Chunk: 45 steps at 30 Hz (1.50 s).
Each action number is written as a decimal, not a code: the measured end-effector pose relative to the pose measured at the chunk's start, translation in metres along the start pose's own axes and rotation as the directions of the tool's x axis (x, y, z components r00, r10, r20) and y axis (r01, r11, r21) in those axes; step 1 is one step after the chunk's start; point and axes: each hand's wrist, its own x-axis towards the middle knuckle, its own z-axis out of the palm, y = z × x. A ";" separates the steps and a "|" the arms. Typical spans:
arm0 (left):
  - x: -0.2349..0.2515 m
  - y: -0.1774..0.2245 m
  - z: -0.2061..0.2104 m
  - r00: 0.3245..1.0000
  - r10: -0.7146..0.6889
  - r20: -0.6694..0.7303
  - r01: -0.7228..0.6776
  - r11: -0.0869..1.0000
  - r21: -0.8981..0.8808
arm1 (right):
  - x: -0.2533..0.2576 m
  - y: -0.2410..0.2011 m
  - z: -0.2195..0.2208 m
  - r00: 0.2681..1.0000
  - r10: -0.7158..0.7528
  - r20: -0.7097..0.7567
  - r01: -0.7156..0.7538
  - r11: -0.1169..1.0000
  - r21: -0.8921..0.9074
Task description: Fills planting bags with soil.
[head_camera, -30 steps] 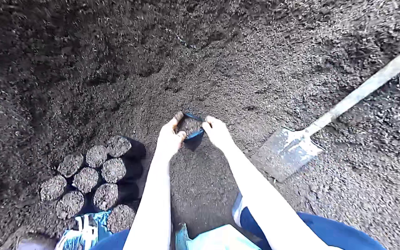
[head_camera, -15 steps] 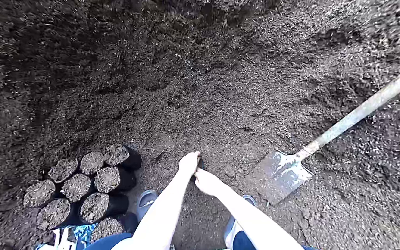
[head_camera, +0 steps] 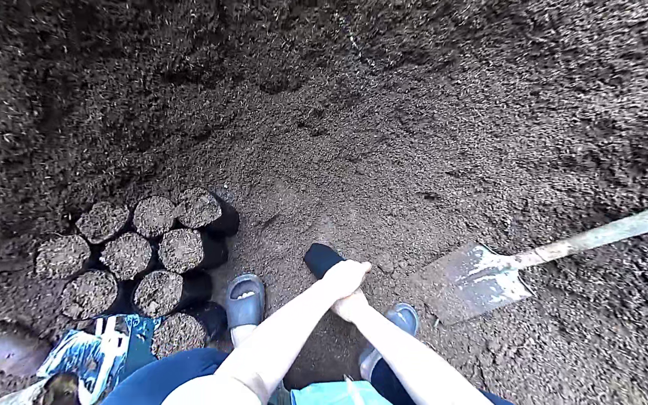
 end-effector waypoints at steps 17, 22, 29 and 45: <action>-0.009 -0.004 -0.061 0.877 -0.474 -0.080 0.460 0.781 0.423 | -0.009 0.031 -0.066 0.733 -0.563 -0.382 0.459 0.824 -0.333; -0.006 -0.022 -0.046 0.958 -0.270 -0.100 0.287 0.869 0.403 | -0.037 0.040 -0.072 0.836 -0.404 -0.372 0.320 0.909 -0.269; -0.020 -0.026 -0.041 0.997 -0.074 -0.013 0.075 0.976 0.204 | -0.065 -0.011 -0.029 0.834 -0.232 -0.500 0.385 0.894 0.227; -0.039 -0.008 0.019 0.997 -0.032 0.075 0.022 0.991 0.131 | -0.011 -0.014 0.027 0.995 -0.092 -0.030 0.092 0.996 0.001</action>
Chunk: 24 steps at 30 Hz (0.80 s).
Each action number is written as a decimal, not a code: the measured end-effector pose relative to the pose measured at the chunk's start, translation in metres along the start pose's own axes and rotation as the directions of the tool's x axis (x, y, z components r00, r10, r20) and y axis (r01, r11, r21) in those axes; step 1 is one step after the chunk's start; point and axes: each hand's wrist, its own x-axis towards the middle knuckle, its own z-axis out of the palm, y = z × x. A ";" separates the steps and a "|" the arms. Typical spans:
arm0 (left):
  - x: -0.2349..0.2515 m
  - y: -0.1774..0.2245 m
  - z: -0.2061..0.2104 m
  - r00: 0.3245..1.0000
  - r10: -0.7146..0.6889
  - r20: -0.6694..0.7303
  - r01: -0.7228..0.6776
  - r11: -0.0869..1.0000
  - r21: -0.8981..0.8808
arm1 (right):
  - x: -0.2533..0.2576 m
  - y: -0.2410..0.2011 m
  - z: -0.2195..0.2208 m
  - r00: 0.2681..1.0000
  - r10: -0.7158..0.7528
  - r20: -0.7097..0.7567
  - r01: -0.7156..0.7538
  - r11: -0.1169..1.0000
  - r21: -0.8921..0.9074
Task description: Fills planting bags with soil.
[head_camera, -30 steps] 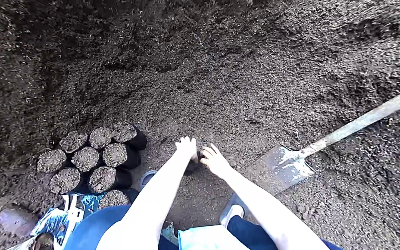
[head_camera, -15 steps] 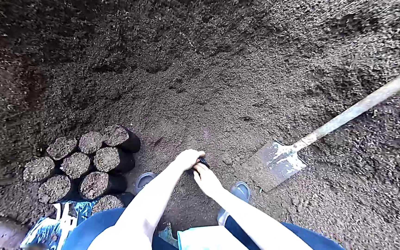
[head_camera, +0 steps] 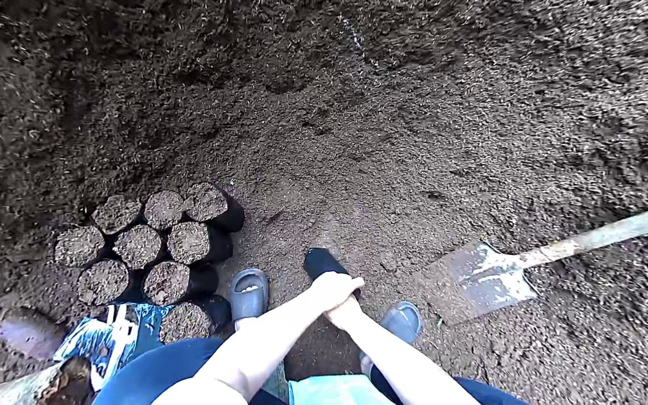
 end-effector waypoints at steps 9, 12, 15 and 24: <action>0.015 -0.034 -0.100 0.817 -0.136 -0.561 -0.005 0.970 -0.243 | -0.009 0.015 -0.154 0.965 -0.220 -0.139 0.197 0.967 -0.160; 0.028 -0.030 -0.122 0.775 -0.166 -0.609 0.059 0.980 -0.192 | -0.005 0.064 -0.164 0.885 -0.288 -0.366 0.356 0.925 0.134; 0.049 -0.029 -0.115 0.848 -0.196 -0.493 0.196 0.979 -0.052 | 0.021 0.116 -0.113 0.819 0.270 -0.506 0.361 0.443 0.820; 0.073 -0.007 -0.139 0.944 -0.323 -0.064 0.328 0.909 0.257 | 0.072 0.210 -0.047 0.857 0.382 0.346 0.103 -0.785 0.611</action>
